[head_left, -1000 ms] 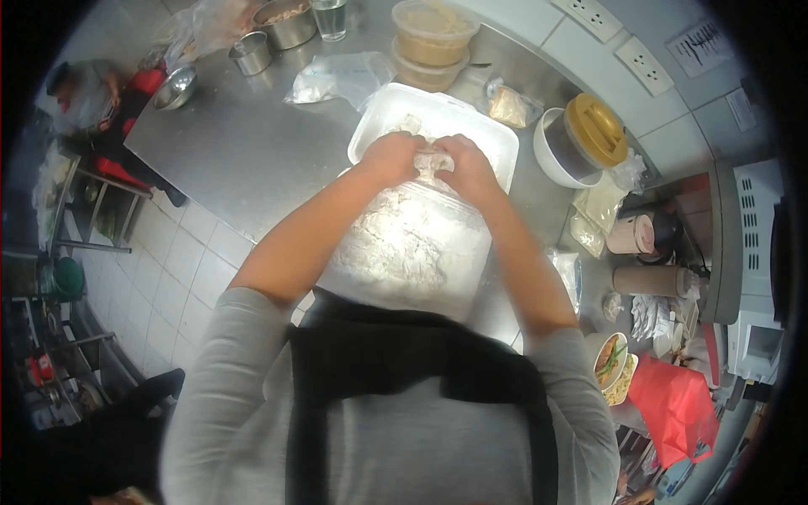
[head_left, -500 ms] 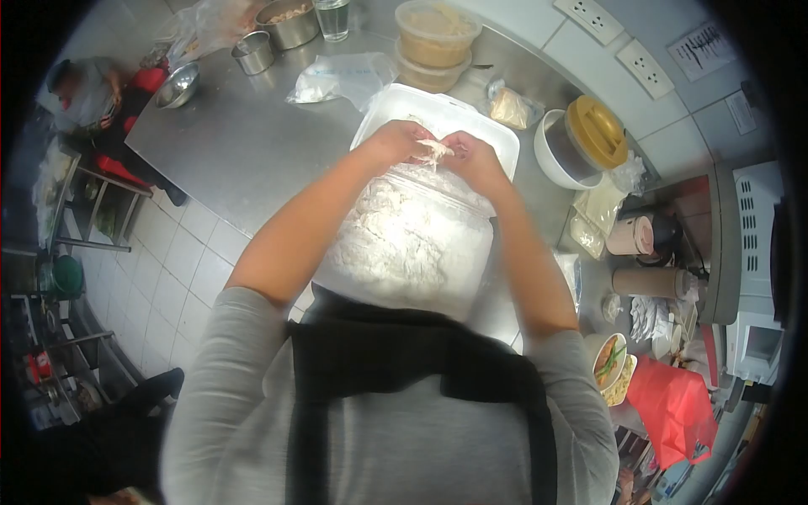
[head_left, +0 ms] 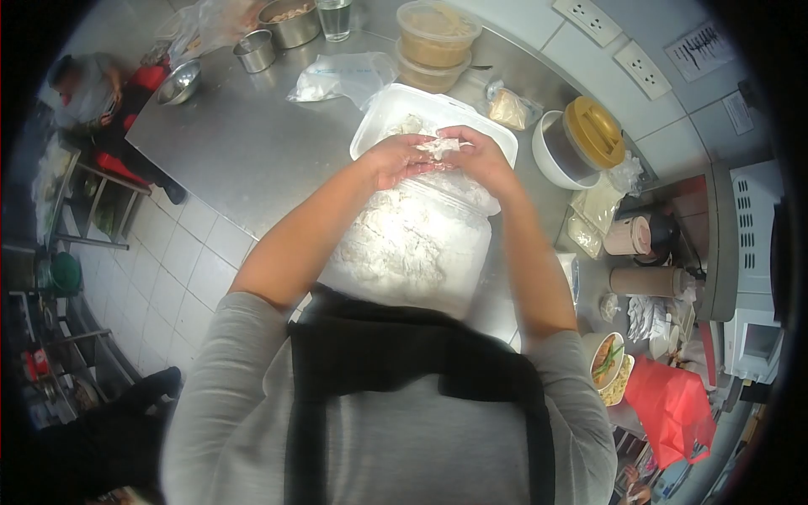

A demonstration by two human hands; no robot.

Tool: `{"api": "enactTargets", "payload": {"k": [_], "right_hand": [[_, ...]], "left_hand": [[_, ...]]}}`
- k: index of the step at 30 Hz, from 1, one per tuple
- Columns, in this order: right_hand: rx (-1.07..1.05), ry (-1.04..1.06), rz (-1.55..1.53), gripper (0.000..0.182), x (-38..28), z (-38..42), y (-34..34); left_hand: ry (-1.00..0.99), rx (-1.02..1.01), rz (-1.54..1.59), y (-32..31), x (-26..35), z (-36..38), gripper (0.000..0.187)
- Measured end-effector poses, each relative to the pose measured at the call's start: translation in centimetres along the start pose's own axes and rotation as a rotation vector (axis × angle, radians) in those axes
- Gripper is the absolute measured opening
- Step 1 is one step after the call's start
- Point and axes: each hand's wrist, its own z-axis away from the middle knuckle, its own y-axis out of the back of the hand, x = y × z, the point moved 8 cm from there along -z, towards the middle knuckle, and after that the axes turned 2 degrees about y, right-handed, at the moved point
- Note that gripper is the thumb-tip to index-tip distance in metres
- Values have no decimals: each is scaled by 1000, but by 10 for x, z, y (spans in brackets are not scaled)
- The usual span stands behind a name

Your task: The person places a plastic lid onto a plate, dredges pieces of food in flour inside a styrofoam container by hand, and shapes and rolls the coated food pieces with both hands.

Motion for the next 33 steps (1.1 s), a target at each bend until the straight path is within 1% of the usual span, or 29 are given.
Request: {"api": "enactTargets", "payload": {"k": [2,5,8,11,14,17,20,23,26,29,32,33], "right_hand": [[24,202,179,31,-7,-1,2],[85,274,309,27,-12,0,5],[105,-81,-125,24,13,-2,5],[119,-39,128,22,4,3,2],[155,270,260,20,-15,9,0],[154,179,-14,23,3,3,2],[128,225,27,22,5,1,-1],[156,247,18,22,1,2,1],[189,299,173,26,-13,8,-3],[181,194,-188,35,-11,13,2],[205,84,-126,40,15,9,7],[211,90,-130,40,22,8,5]], "left_hand": [[33,9,29,-2,0,5,42],[28,5,10,-9,0,13,44],[-7,2,22,-9,-1,14,46],[-45,-26,-6,-11,-2,12,46],[-39,6,17,-6,-5,10,44],[-34,-13,92,-1,-4,5,40],[-38,-38,79,-5,-2,5,33],[-74,6,68,-6,1,8,29],[-124,32,-10,-2,2,5,28],[-190,5,-22,1,7,5,30],[-208,5,-5,2,10,7,33],[-217,15,-13,2,11,6,34]]}}
